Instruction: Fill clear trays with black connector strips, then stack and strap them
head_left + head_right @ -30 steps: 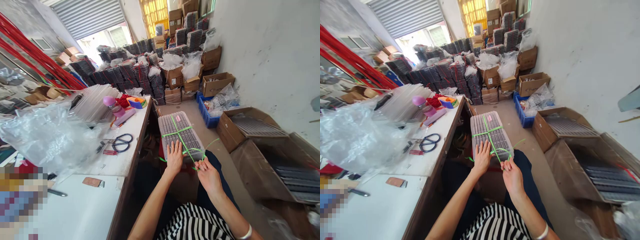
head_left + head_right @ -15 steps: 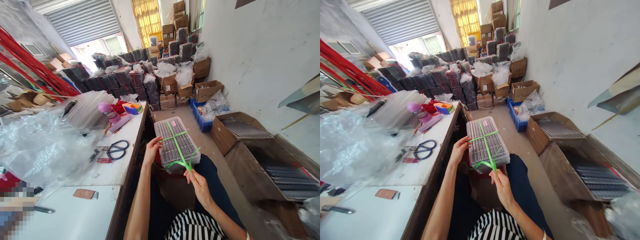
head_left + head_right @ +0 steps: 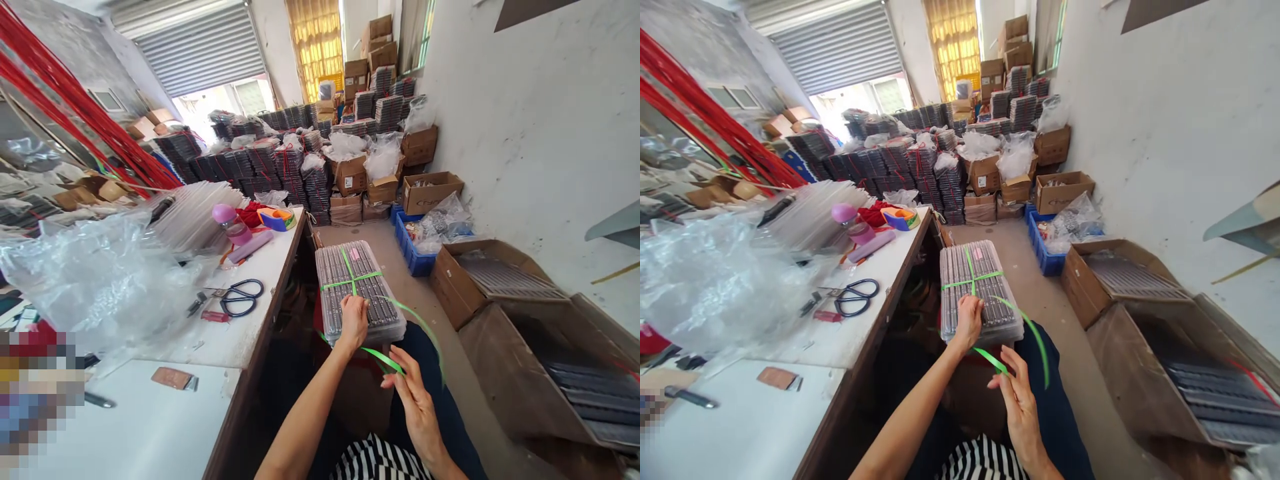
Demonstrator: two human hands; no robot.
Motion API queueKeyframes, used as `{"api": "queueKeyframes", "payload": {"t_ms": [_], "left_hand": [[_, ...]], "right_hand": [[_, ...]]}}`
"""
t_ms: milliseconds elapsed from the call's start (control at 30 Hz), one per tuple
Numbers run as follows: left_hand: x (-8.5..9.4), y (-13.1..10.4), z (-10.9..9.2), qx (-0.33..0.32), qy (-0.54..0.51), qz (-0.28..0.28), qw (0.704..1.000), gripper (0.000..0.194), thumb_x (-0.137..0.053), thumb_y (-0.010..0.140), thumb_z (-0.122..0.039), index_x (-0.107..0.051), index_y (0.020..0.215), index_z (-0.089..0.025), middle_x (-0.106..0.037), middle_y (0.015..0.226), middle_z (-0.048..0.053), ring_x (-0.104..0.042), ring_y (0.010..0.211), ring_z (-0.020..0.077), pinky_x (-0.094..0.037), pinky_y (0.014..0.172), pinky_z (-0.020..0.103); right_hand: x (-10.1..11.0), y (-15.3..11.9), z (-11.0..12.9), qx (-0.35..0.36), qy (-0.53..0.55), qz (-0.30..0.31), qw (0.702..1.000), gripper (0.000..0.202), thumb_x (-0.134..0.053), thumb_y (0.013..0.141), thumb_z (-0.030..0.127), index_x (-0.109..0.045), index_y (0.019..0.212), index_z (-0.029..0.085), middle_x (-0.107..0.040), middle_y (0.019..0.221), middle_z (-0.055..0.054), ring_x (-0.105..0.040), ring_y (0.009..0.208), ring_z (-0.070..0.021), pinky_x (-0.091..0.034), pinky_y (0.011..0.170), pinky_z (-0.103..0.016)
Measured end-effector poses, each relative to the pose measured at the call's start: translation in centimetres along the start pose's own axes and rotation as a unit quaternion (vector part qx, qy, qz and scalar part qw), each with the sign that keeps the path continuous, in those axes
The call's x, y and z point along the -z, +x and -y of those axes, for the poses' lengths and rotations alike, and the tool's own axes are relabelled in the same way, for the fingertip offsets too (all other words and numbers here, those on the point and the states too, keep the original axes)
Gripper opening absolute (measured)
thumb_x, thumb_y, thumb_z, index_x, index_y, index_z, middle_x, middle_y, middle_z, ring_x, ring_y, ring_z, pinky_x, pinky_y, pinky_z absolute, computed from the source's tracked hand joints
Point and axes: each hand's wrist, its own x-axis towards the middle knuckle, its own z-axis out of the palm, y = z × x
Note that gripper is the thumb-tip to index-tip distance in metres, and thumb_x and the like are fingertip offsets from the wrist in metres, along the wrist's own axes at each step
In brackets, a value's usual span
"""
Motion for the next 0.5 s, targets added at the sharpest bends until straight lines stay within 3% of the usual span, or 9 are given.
{"api": "queueKeyframes", "payload": {"t_ms": [67,133,167,233,333,433,500], "left_hand": [[-0.2,0.4,0.1,0.011,0.002,-0.019,1.0,0.034,-0.032,0.094,-0.022,-0.051,0.067,-0.02,-0.059,0.071,0.004,-0.058,0.077,0.0192,-0.043,0.092,0.045],[-0.3,0.6,0.2,0.01,-0.002,-0.024,1.0,0.032,-0.033,0.094,-0.021,-0.052,0.069,-0.02,-0.06,0.074,0.005,-0.059,0.081,0.0195,-0.042,0.093,0.045],[-0.3,0.7,0.3,0.004,-0.006,-0.022,1.0,0.028,-0.035,0.093,-0.02,-0.054,0.072,-0.02,-0.061,0.078,0.005,-0.06,0.086,0.0197,-0.04,0.097,0.045],[-0.3,0.7,0.5,-0.009,-0.017,-0.015,1.0,0.022,-0.039,0.09,-0.016,-0.058,0.08,-0.021,-0.065,0.087,0.005,-0.059,0.102,0.0205,-0.034,0.104,0.047],[-0.3,0.9,0.8,-0.015,-0.038,-0.011,0.999,0.022,-0.04,0.089,-0.014,-0.06,0.087,-0.021,-0.066,0.096,0.006,-0.052,0.12,0.0217,-0.03,0.108,0.048],[-0.5,0.8,1.3,-0.008,-0.062,-0.016,0.998,0.023,-0.039,0.09,-0.016,-0.061,0.086,-0.02,-0.066,0.103,0.008,-0.055,0.117,0.0219,-0.038,0.103,0.044],[-0.7,0.6,1.6,-0.002,-0.078,-0.024,0.997,0.023,-0.039,0.091,-0.018,-0.061,0.086,-0.019,-0.065,0.109,0.01,-0.057,0.112,0.0214,-0.042,0.099,0.041]], "right_hand": [[0.4,-1.1,-0.2,-0.053,0.007,0.034,0.998,0.051,-0.042,0.088,0.058,-0.058,0.056,0.022,-0.063,0.094,-0.01,-0.057,0.085,-0.0221,-0.045,0.079,-0.034],[1.1,-2.5,-0.1,-0.103,0.001,0.085,0.991,0.055,-0.038,0.087,0.061,-0.052,0.051,0.023,-0.055,0.062,-0.006,-0.05,0.06,-0.0189,-0.042,0.062,-0.033],[1.5,-3.1,0.0,-0.116,-0.006,0.112,0.987,0.056,-0.037,0.087,0.062,-0.052,0.05,0.023,-0.052,0.056,-0.005,-0.047,0.055,-0.0183,-0.04,0.057,-0.033],[2.4,-4.4,0.6,-0.112,-0.024,0.177,0.977,0.054,-0.037,0.089,0.059,-0.055,0.052,0.024,-0.052,0.057,-0.005,-0.048,0.056,-0.0187,-0.04,0.059,-0.033],[3.2,-4.9,2.2,-0.066,-0.055,0.258,0.962,0.051,-0.037,0.092,0.049,-0.056,0.052,0.025,-0.052,0.056,-0.003,-0.052,0.058,-0.018,-0.043,0.075,-0.036],[3.4,-2.6,4.4,0.004,-0.088,0.313,0.946,0.038,-0.043,0.092,0.039,-0.059,0.061,0.024,-0.055,0.066,-0.003,-0.053,0.064,-0.0173,-0.043,0.076,-0.034],[3.0,0.0,5.8,0.034,-0.074,0.303,0.95,0.022,-0.054,0.087,0.034,-0.062,0.07,0.023,-0.057,0.082,-0.005,-0.053,0.073,-0.0173,-0.043,0.072,-0.031]]}}
